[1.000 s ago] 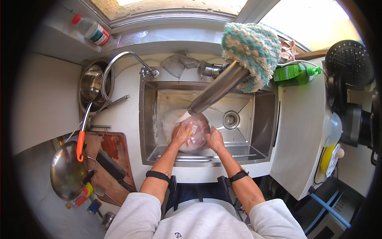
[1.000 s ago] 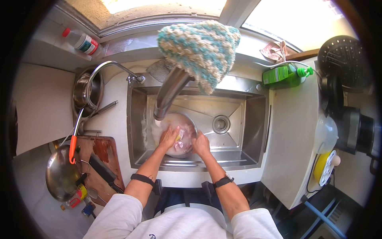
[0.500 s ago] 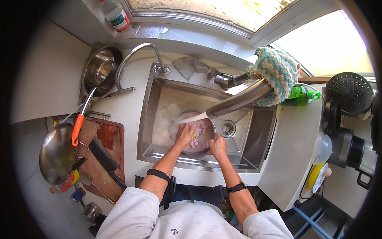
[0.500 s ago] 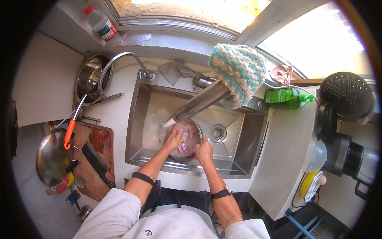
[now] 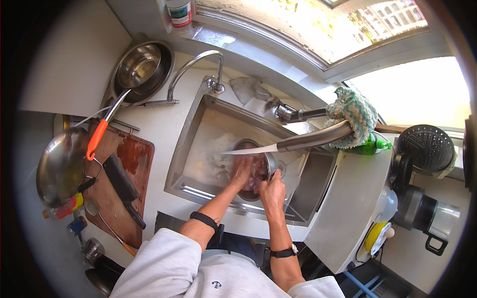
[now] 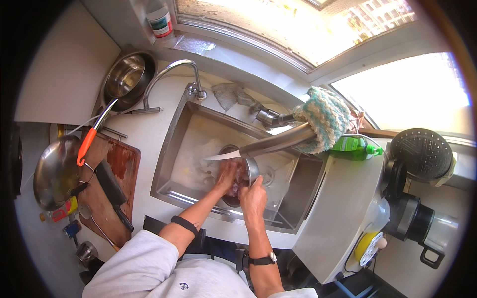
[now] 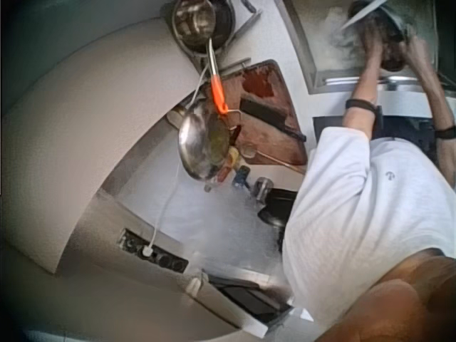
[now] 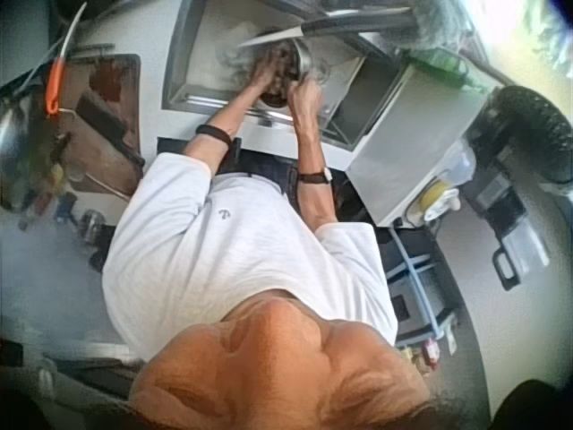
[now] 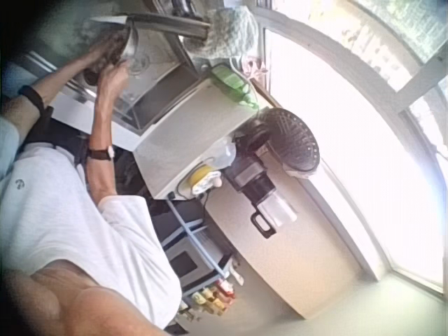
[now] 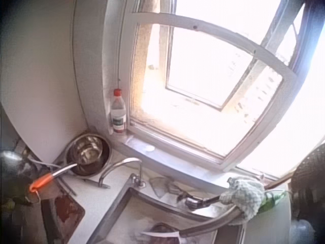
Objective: Wash raw meat pieces in a bowl in the kitchen sink.
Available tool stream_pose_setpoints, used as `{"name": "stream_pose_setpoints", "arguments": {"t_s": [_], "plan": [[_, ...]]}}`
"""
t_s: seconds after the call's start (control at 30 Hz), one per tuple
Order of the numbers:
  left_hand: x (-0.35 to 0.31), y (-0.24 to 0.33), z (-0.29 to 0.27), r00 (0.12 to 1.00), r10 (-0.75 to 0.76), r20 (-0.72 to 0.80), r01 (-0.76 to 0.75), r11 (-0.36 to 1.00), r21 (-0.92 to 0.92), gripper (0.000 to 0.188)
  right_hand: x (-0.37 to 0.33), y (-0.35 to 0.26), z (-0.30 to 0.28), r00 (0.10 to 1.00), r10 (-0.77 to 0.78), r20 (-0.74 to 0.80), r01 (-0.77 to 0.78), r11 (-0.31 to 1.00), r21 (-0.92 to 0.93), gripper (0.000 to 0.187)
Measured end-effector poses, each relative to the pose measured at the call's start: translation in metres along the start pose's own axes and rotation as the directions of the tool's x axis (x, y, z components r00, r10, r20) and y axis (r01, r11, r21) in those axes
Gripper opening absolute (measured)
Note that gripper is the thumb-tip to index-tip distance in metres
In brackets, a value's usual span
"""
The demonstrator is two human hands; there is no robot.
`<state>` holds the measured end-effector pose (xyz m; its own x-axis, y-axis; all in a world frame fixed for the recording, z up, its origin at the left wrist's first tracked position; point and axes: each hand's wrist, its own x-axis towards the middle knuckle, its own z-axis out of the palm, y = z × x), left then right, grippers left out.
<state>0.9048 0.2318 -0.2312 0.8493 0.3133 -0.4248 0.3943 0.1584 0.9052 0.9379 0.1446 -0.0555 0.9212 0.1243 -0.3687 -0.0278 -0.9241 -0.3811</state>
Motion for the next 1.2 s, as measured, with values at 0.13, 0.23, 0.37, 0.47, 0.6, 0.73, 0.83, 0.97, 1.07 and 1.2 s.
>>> {"name": "stream_pose_setpoints", "arguments": {"t_s": [0.13, 0.23, 0.37, 0.47, 0.6, 0.73, 0.83, 0.97, 1.07, 1.2], "plan": [[0.003, -0.008, 0.022, 0.993, 0.071, -0.092, -0.074, 0.997, -0.027, 0.071, -0.003, -0.002, -0.008, 1.0, 0.021, 0.005, -0.021, 0.997, -0.07, 0.053], [0.005, -0.01, 0.034, 0.989, 0.092, -0.114, -0.096, 0.995, -0.032, 0.067, -0.006, 0.002, -0.009, 1.0, 0.005, -0.026, -0.008, 0.992, -0.127, 0.051], [0.005, -0.009, 0.051, 0.993, 0.05, -0.109, -0.068, 0.984, -0.165, 0.061, -0.011, -0.001, -0.02, 1.0, -0.004, -0.013, 0.002, 0.989, -0.151, 0.053], [0.004, -0.002, 0.059, 0.99, 0.05, -0.13, -0.065, 0.991, -0.116, 0.059, -0.01, 0.009, -0.019, 1.0, 0.001, -0.022, -0.005, 0.983, -0.183, 0.055], [-0.002, -0.005, 0.056, 0.975, 0.005, -0.224, -0.014, 0.999, -0.04, 0.058, -0.01, 0.006, -0.014, 0.999, -0.025, -0.034, 0.019, 0.987, -0.159, 0.05], [0.001, -0.016, 0.035, 0.979, -0.062, -0.193, 0.035, 0.99, -0.14, 0.06, -0.01, 0.005, -0.004, 0.999, 0.005, 0.053, 0.001, 0.994, -0.112, 0.058], [-0.003, -0.011, 0.036, 0.927, 0.226, -0.301, -0.1, 0.919, 0.38, 0.06, -0.018, 0.005, -0.013, 0.998, 0.032, 0.045, -0.029, 0.996, -0.083, 0.053], [-0.017, 0.028, 0.084, 0.988, 0.12, -0.102, -0.146, 0.939, -0.311, 0.056, -0.018, 0.036, -0.038, 0.999, 0.04, -0.021, -0.043, 0.986, -0.161, 0.038], [-0.01, -0.004, 0.114, 0.915, 0.289, -0.282, -0.299, 0.954, 0.005, 0.054, -0.016, 0.041, -0.04, 0.999, 0.029, -0.045, -0.038, 0.975, -0.218, 0.031], [-0.019, 0.046, 0.07, 0.962, 0.134, -0.239, -0.129, 0.991, 0.037, 0.053, -0.016, 0.032, -0.037, 1.0, 0.017, -0.004, -0.017, 0.989, -0.147, 0.035]]}}
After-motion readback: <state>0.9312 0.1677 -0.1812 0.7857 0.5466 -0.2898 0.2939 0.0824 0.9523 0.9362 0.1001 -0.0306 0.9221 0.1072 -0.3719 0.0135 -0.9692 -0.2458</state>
